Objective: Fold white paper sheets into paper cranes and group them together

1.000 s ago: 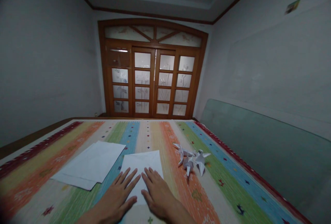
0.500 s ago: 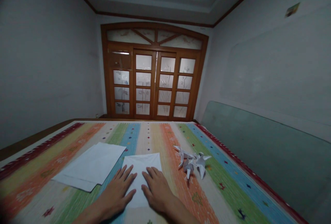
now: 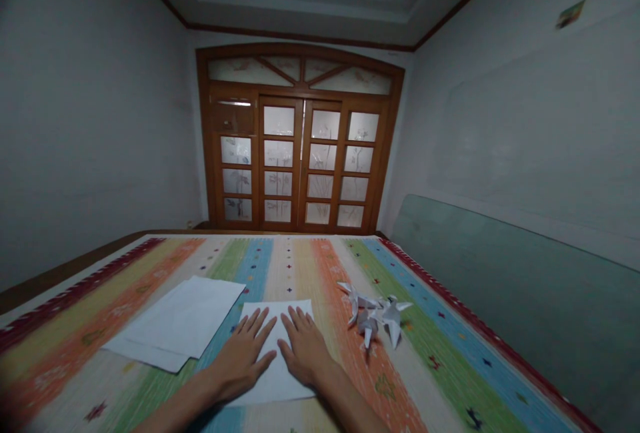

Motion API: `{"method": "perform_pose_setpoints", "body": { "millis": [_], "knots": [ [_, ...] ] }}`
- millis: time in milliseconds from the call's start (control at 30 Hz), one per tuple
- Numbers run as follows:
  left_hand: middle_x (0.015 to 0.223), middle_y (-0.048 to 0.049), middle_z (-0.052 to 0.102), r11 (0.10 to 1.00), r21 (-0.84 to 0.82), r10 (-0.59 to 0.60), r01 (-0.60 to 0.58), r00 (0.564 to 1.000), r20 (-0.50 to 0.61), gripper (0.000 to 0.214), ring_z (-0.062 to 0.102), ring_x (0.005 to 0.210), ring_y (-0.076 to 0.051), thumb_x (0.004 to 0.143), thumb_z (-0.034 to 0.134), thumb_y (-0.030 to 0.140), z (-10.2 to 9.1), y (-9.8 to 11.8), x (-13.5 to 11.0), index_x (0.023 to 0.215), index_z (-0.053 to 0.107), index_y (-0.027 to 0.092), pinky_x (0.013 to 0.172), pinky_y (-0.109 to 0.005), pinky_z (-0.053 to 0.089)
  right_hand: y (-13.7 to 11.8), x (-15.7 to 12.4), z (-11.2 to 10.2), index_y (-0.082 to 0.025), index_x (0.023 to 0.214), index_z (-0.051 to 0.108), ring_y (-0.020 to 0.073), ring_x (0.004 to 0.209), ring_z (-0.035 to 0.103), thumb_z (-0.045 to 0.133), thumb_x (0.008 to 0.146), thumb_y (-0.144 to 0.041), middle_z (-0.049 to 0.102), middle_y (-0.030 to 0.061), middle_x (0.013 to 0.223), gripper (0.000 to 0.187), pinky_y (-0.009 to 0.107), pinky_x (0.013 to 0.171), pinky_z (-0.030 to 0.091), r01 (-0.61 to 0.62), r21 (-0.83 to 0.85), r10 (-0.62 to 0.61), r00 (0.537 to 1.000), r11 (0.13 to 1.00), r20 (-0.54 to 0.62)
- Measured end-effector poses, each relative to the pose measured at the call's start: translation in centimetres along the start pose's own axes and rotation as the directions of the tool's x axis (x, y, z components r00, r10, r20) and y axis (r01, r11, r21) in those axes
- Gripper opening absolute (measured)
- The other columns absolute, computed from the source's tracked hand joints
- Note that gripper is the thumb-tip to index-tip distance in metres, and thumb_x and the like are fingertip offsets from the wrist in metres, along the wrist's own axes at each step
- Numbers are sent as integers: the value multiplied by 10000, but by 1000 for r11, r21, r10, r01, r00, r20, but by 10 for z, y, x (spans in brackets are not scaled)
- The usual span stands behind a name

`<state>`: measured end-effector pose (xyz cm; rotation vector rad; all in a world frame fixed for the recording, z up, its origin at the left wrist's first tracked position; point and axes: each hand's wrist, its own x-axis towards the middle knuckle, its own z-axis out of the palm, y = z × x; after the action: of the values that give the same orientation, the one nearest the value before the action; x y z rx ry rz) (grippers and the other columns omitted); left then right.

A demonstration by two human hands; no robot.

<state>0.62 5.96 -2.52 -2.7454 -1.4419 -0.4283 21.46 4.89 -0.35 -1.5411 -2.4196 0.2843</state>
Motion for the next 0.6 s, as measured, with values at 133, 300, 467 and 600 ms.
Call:
{"method": "perform_pose_setpoints", "body": {
  "millis": [133, 300, 467, 600],
  "knots": [
    [1610, -166, 386, 999, 15, -30, 31, 999, -32, 593, 349, 1487, -335, 1018, 420, 470, 2, -7, 6, 1541, 401, 192, 1195, -534, 291, 1, 0, 1, -176, 1549, 381, 326, 1527, 244, 443, 1014, -395, 274, 138, 1646, 582, 538, 1235, 221, -24, -8, 24, 1000, 1000, -7],
    [1585, -187, 421, 998, 21, -53, 55, 996, -65, 595, 386, 1465, -355, 1014, 418, 458, 4, -19, 9, 1521, 432, 147, 1178, -532, 329, 6, -1, -2, -143, 1538, 399, 333, 1518, 263, 436, 1018, -407, 287, 160, 1634, 585, 527, 1232, 239, -68, -42, 66, 997, 997, -30],
    [1584, -166, 434, 998, 34, -58, 61, 995, -87, 605, 403, 1459, -333, 1018, 406, 475, 7, -28, 6, 1531, 419, 154, 1178, -493, 340, 14, 1, -8, -107, 1533, 404, 342, 1516, 265, 425, 1016, -408, 308, 169, 1624, 598, 527, 1229, 251, -136, -54, 134, 990, 989, -40],
    [1587, -166, 426, 997, 44, -56, 60, 995, -87, 608, 405, 1458, -333, 1022, 400, 473, 7, -29, 5, 1535, 412, 148, 1178, -492, 345, 18, 2, -7, -79, 1532, 397, 341, 1516, 265, 416, 1013, -407, 306, 180, 1620, 615, 531, 1233, 241, -160, -36, 158, 986, 986, -50]
  ]
}}
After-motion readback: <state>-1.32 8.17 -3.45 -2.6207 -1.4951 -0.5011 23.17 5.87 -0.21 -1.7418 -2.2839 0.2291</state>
